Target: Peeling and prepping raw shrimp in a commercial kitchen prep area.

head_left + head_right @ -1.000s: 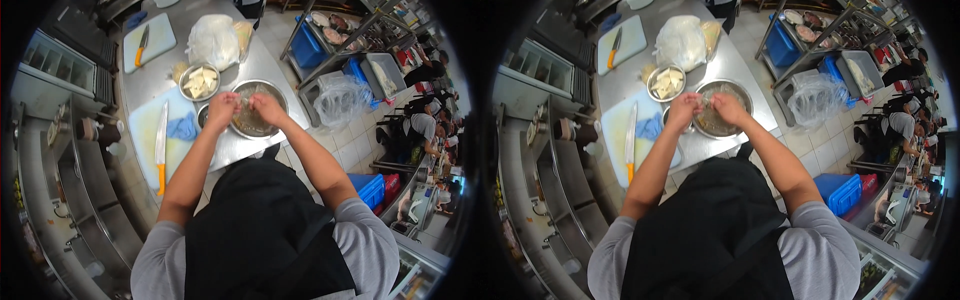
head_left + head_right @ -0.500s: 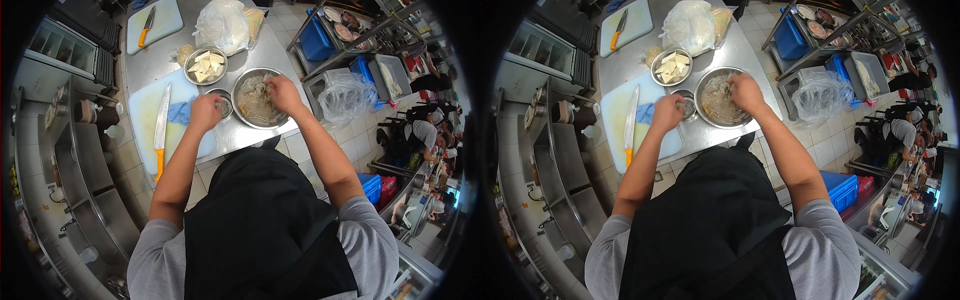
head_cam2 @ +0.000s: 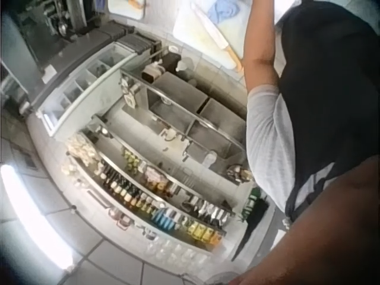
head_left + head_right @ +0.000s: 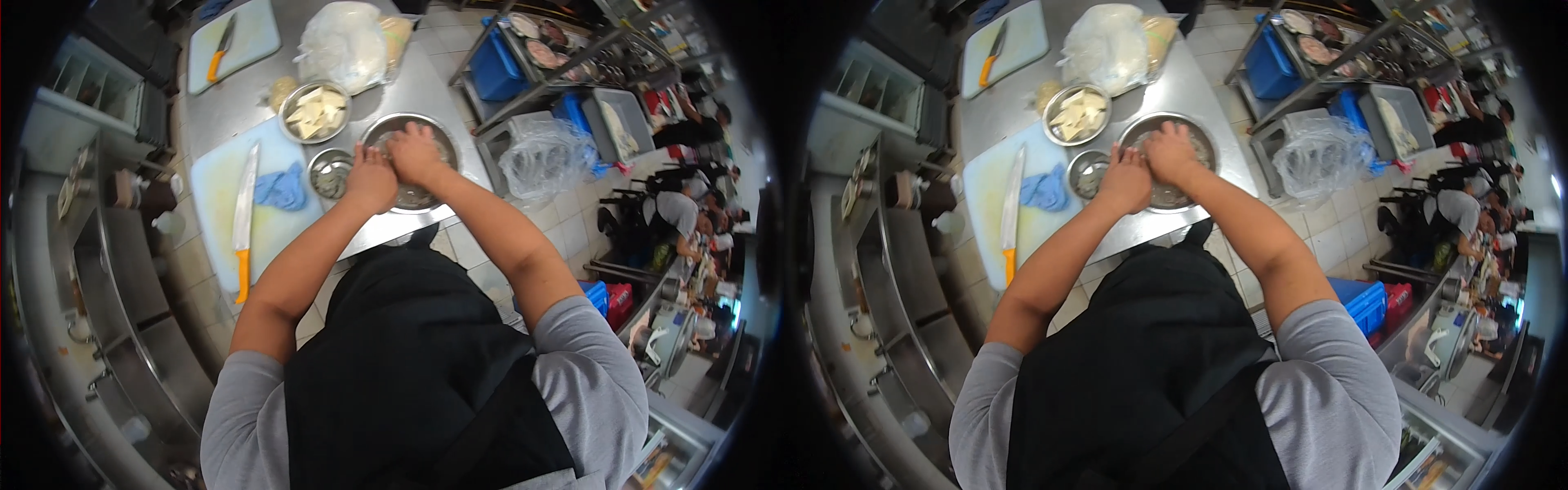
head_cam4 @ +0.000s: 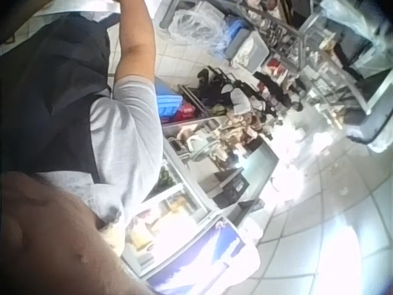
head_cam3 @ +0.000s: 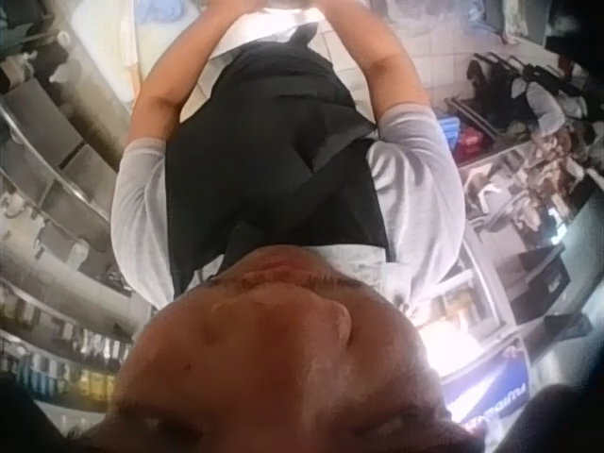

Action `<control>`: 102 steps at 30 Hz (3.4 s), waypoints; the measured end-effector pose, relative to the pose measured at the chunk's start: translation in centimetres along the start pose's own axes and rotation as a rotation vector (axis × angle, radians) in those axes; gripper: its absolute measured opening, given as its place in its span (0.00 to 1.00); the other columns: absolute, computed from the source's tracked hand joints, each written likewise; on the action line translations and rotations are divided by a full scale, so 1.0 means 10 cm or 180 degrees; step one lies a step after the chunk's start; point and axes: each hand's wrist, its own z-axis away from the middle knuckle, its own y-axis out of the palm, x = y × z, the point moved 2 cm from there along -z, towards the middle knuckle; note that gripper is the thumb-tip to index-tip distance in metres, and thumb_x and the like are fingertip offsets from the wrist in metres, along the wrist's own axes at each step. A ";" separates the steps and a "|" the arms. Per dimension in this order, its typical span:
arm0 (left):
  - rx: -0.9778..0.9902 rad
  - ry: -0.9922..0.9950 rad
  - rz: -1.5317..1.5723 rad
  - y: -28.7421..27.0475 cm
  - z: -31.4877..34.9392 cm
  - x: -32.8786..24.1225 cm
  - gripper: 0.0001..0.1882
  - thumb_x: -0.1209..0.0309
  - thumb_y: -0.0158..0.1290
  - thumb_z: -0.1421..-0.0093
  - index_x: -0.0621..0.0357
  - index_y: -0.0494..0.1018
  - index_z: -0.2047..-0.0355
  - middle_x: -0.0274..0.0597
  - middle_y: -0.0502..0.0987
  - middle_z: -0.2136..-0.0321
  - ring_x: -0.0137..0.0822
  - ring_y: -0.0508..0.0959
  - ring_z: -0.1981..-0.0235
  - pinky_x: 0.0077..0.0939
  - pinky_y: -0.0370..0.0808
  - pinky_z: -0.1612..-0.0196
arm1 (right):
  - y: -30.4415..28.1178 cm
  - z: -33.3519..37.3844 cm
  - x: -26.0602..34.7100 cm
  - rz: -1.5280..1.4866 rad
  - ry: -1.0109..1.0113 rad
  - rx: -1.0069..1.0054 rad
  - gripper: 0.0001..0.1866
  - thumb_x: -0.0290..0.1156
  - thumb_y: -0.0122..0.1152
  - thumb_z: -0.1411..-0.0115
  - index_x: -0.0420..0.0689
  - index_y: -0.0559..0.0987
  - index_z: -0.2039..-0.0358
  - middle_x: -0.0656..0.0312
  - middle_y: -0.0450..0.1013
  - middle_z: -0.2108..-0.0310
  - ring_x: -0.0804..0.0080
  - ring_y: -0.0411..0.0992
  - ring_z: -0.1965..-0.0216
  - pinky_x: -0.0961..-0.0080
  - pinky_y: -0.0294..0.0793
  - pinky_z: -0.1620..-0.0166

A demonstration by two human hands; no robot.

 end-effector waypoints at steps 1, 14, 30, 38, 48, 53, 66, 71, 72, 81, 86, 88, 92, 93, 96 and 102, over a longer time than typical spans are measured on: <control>0.0377 -0.0027 -0.0020 -0.08 0.01 -0.03 0.32 0.66 0.48 0.40 0.73 0.67 0.38 0.65 0.66 0.35 0.54 0.64 0.31 0.64 0.42 0.27 | 0.05 -0.02 -0.01 -0.0052 -0.0041 -0.0034 0.14 0.40 0.58 0.39 0.50 0.85 0.58 0.60 0.78 0.53 0.59 0.66 0.45 0.53 0.62 0.46; -0.0229 -0.0357 0.0972 -0.03 -0.14 0.12 0.18 0.76 0.55 0.49 0.59 0.79 0.55 0.50 0.82 0.60 0.50 0.82 0.55 0.65 0.48 0.29 | -0.03 0.10 -0.14 -0.0799 0.0130 0.0241 0.11 0.37 0.64 0.45 0.53 0.87 0.62 0.58 0.82 0.62 0.58 0.72 0.48 0.50 0.61 0.45; -0.0443 -0.0290 0.1198 -0.21 -0.41 0.05 0.14 0.77 0.54 0.45 0.66 0.76 0.58 0.59 0.79 0.58 0.59 0.80 0.57 0.45 0.77 0.49 | 0.00 0.46 -0.28 -0.1375 0.1109 -0.0068 0.10 0.34 0.68 0.51 0.50 0.84 0.66 0.60 0.80 0.64 0.56 0.75 0.51 0.55 0.66 0.48; 0.0172 -0.0827 0.1149 -0.08 -0.54 -0.01 0.12 0.73 0.54 0.43 0.64 0.77 0.59 0.62 0.82 0.60 0.59 0.82 0.56 0.48 0.79 0.52 | 0.12 0.55 -0.23 -0.1363 0.1227 -0.0153 0.09 0.34 0.68 0.51 0.51 0.82 0.67 0.62 0.81 0.65 0.58 0.75 0.53 0.55 0.65 0.48; -0.0705 -0.1184 0.2231 0.00 -0.51 0.17 0.13 0.70 0.55 0.47 0.59 0.81 0.62 0.59 0.82 0.62 0.61 0.81 0.57 0.51 0.78 0.52 | 0.07 0.56 -0.24 -0.2014 0.1117 -0.0933 0.10 0.32 0.67 0.50 0.46 0.83 0.66 0.52 0.80 0.63 0.49 0.77 0.55 0.48 0.70 0.51; -0.0824 -0.1302 0.2852 -0.10 -0.43 0.18 0.13 0.67 0.58 0.44 0.61 0.80 0.62 0.56 0.83 0.66 0.55 0.83 0.63 0.46 0.78 0.58 | -0.01 0.58 -0.30 -0.2839 0.1400 -0.1284 0.07 0.29 0.70 0.48 0.42 0.83 0.70 0.52 0.79 0.71 0.54 0.78 0.68 0.63 0.78 0.61; -0.0180 -0.1592 0.5620 0.02 -0.22 0.06 0.09 0.83 0.52 0.39 0.68 0.75 0.57 0.42 0.80 0.69 0.29 0.81 0.68 0.19 0.78 0.68 | 0.13 0.50 -0.14 -0.3381 0.1867 -0.0731 0.15 0.37 0.76 0.47 0.40 0.83 0.66 0.57 0.78 0.76 0.66 0.77 0.73 0.70 0.76 0.65; -0.1384 -0.1134 0.2774 -0.13 -0.05 0.13 0.13 0.80 0.57 0.42 0.65 0.77 0.55 0.52 0.83 0.63 0.47 0.84 0.65 0.35 0.80 0.59 | 0.01 0.56 -0.23 -0.2675 0.1571 -0.0845 0.13 0.35 0.74 0.47 0.38 0.82 0.69 0.51 0.78 0.70 0.54 0.78 0.67 0.62 0.76 0.61; -0.1383 -0.1125 0.2771 -0.19 -0.03 0.11 0.13 0.80 0.57 0.42 0.65 0.77 0.55 0.52 0.83 0.63 0.47 0.84 0.65 0.35 0.80 0.59 | -0.03 0.58 -0.24 -0.2222 0.1294 -0.1110 0.13 0.34 0.73 0.46 0.38 0.82 0.69 0.49 0.78 0.67 0.49 0.78 0.65 0.59 0.76 0.59; -0.0967 -0.0305 0.3339 -0.41 -0.17 0.11 0.12 0.74 0.59 0.40 0.63 0.80 0.56 0.52 0.84 0.65 0.46 0.84 0.64 0.34 0.78 0.58 | -0.24 0.51 -0.27 -0.1825 0.0676 -0.1137 0.10 0.32 0.70 0.46 0.38 0.82 0.69 0.47 0.77 0.67 0.44 0.77 0.63 0.54 0.76 0.57; -0.0505 -0.0766 0.4348 -0.26 -0.26 0.26 0.11 0.75 0.57 0.37 0.67 0.79 0.55 0.47 0.84 0.71 0.32 0.84 0.70 0.26 0.78 0.64 | -0.35 0.53 -0.32 -0.2267 0.0669 -0.1240 0.09 0.32 0.71 0.46 0.40 0.82 0.70 0.50 0.78 0.70 0.48 0.77 0.65 0.57 0.76 0.59; -0.0474 -0.0858 0.4477 -0.19 -0.26 0.31 0.11 0.76 0.57 0.37 0.68 0.78 0.55 0.45 0.84 0.71 0.30 0.83 0.69 0.25 0.78 0.63 | -0.34 0.55 -0.36 -0.2533 0.0754 -0.1214 0.09 0.32 0.71 0.47 0.41 0.82 0.70 0.50 0.78 0.71 0.49 0.77 0.66 0.58 0.76 0.60; -0.0350 -0.1017 0.4973 -0.16 -0.29 0.43 0.12 0.77 0.56 0.35 0.68 0.77 0.52 0.40 0.81 0.66 0.27 0.80 0.65 0.21 0.76 0.61 | -0.20 0.60 -0.40 -0.2712 0.1099 -0.0829 0.09 0.29 0.73 0.49 0.42 0.83 0.67 0.54 0.77 0.73 0.55 0.76 0.70 0.62 0.76 0.63; -0.0352 -0.1002 0.4961 -0.19 -0.29 0.43 0.12 0.77 0.56 0.35 0.68 0.77 0.52 0.40 0.81 0.66 0.27 0.80 0.65 0.21 0.76 0.61 | -0.16 0.61 -0.40 -0.2656 0.1295 -0.0516 0.11 0.27 0.72 0.49 0.41 0.83 0.64 0.55 0.76 0.73 0.59 0.76 0.72 0.66 0.75 0.65; -0.0335 -0.1058 0.4986 -0.21 -0.28 0.39 0.11 0.80 0.56 0.35 0.68 0.75 0.53 0.40 0.80 0.66 0.28 0.80 0.65 0.20 0.77 0.60 | -0.24 0.65 -0.28 -0.2431 0.0777 -0.1546 0.15 0.29 0.72 0.50 0.43 0.83 0.60 0.53 0.78 0.69 0.52 0.77 0.68 0.60 0.77 0.61; -0.0032 -0.1085 0.5558 -0.24 -0.30 0.28 0.11 0.83 0.57 0.41 0.68 0.74 0.57 0.43 0.81 0.67 0.29 0.80 0.68 0.22 0.77 0.62 | -0.40 0.57 -0.20 -0.2873 0.0414 -0.1742 0.12 0.27 0.67 0.49 0.40 0.81 0.62 0.51 0.77 0.70 0.50 0.77 0.69 0.62 0.77 0.64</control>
